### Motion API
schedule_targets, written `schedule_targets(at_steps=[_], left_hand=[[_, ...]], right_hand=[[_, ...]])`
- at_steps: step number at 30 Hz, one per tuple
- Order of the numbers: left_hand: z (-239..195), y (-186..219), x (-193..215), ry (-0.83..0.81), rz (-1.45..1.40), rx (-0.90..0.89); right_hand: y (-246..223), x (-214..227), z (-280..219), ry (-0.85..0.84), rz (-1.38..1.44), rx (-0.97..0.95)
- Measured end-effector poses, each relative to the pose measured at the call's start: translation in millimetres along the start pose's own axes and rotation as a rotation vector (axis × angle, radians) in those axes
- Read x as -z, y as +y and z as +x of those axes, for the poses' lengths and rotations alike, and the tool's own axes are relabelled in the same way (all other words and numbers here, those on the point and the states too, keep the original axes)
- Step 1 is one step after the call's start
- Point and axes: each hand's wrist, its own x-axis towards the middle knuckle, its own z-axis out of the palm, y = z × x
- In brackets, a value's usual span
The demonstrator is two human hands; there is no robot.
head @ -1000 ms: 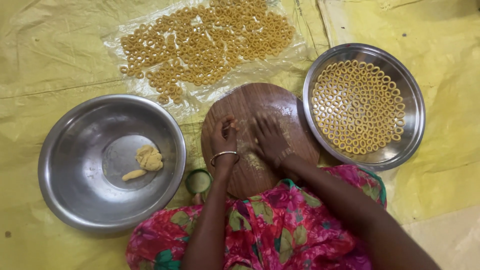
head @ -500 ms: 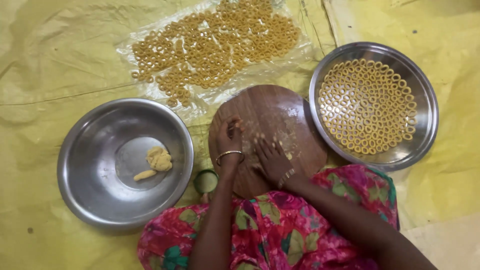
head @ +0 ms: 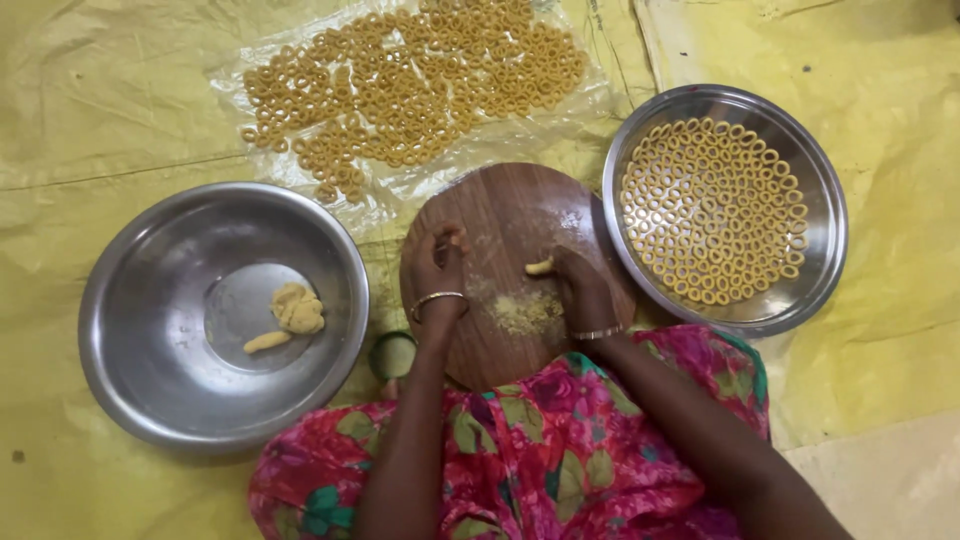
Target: The person rolls small pieces of dough into thin ropes on a wooden board, then joins the ends to form rings. The rings are placed into a metal tray. The person repeats this process continuously.
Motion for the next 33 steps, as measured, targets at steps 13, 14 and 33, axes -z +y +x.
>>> schedule_targets(at_steps=[13, 14, 33], left_hand=[[5, -18, 6, -0.026, -0.013, 0.05], [9, -17, 4, -0.019, -0.013, 0.028], [-3, 0, -2, -0.038, -0.025, 0.023]], right_hand=[[-11, -87, 151, -0.226, -0.533, 0.258], [-12, -87, 155, -0.232, -0.542, 0.212], [10, -52, 60, -0.375, -0.49, 0.292]])
